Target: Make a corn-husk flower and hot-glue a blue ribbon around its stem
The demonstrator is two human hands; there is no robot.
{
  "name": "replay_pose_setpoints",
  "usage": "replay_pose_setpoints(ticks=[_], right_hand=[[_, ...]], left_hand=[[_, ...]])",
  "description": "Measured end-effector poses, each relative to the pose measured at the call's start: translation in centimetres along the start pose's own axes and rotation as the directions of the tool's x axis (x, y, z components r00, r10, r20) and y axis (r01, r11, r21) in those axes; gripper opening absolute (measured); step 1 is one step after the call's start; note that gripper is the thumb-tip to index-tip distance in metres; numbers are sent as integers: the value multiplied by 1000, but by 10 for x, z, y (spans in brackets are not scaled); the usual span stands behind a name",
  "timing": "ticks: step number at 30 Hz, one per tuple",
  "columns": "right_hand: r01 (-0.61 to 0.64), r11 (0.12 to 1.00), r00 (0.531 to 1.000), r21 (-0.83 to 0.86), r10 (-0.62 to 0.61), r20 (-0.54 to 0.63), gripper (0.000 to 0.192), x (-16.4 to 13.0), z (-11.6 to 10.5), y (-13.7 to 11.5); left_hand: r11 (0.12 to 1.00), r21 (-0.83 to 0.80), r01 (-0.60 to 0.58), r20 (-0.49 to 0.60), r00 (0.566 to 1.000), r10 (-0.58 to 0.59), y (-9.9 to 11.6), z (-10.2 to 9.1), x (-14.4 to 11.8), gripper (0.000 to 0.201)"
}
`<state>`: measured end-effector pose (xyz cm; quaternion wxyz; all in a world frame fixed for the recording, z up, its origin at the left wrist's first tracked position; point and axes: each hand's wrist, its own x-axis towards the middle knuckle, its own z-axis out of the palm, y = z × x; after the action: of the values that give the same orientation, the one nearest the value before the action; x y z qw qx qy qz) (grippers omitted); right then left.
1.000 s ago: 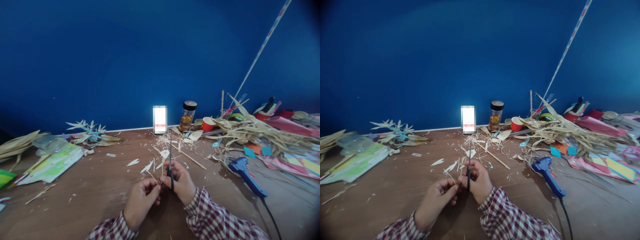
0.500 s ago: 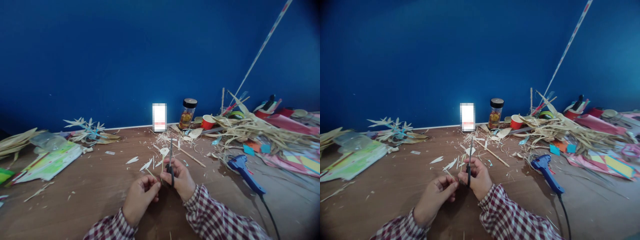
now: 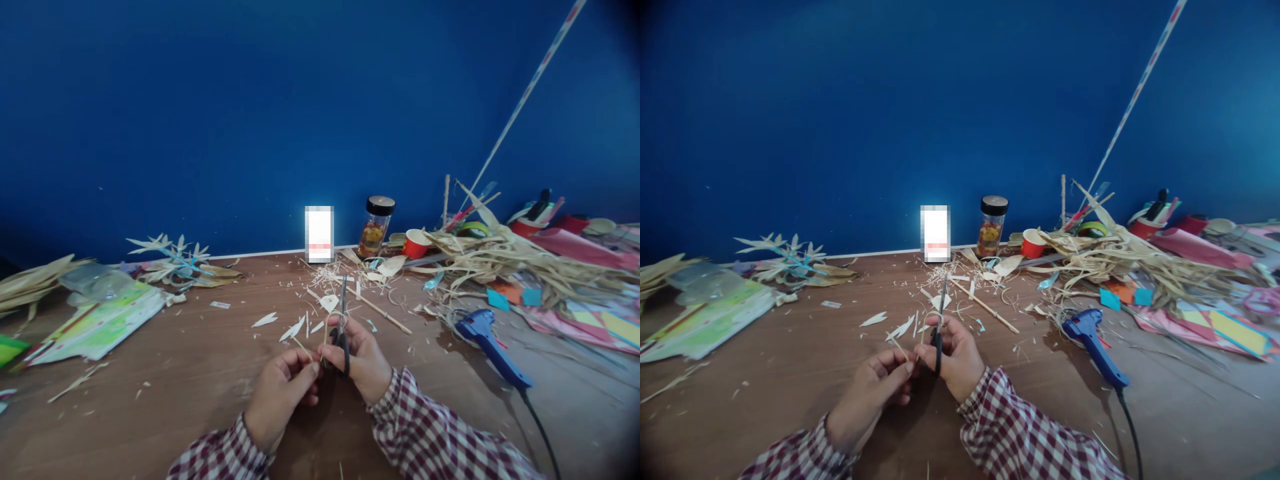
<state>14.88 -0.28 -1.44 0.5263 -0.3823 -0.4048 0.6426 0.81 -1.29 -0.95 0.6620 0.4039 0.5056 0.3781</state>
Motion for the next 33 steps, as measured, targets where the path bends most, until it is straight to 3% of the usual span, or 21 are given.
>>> replay_pose_setpoints(ticks=[12, 22, 33], right_hand=[[15, 1000, 998, -3, -14, 61, 45, 0, 2, -4], [22, 1000, 999, -3, -22, 46, 46, 0, 3, -4], [13, 1000, 1000, -16, -13, 9, 44, 1, 1, 0]], left_hand=[[995, -99, 4, 13, 1000, -3, -3, -2, 1, 21], [985, -168, 25, 59, 998, -15, -4, -2, 1, 20], [999, -41, -12, -7, 1000, 12, -2, -1, 1, 22]])
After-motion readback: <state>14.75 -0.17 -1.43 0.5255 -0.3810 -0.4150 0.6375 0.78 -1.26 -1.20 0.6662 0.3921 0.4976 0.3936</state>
